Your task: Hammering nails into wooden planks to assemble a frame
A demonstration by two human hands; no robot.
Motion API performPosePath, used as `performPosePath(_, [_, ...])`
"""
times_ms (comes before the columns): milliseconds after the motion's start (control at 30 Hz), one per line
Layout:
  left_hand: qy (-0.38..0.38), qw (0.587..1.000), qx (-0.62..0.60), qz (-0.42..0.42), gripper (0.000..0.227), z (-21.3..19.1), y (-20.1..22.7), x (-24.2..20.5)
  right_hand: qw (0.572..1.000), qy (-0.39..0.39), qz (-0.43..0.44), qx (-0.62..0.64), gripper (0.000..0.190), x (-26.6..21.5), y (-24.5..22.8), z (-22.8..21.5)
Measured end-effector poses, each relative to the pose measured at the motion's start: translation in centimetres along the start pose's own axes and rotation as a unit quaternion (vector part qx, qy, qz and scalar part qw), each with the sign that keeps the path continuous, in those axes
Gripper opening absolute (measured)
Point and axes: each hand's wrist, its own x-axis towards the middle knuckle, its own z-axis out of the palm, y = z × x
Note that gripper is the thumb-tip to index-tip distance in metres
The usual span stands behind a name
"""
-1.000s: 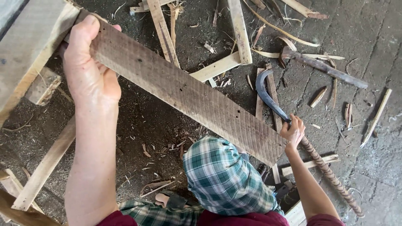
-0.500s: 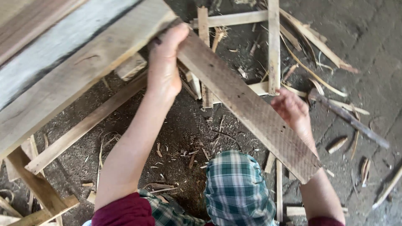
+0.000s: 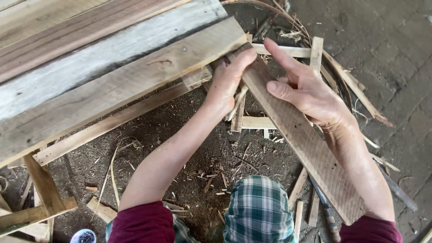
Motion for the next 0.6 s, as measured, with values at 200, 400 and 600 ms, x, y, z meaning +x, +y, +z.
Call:
performPosePath(200, [-0.004,1.000,0.022,-0.019,0.036,-0.1,-0.9,0.3,0.996,0.068,0.043,-0.048,0.065,0.3,-0.2,1.0])
performPosePath(400, [0.008,0.999,0.008,-0.053,0.051,0.7,0.6,-0.5,0.994,0.079,0.048,-0.052,0.063,0.3,-0.5,1.3])
performPosePath(600, [-0.111,0.979,0.101,-0.137,0.144,-3.5,0.7,-1.2,0.987,0.114,0.111,-0.002,0.066,0.5,-1.3,2.0])
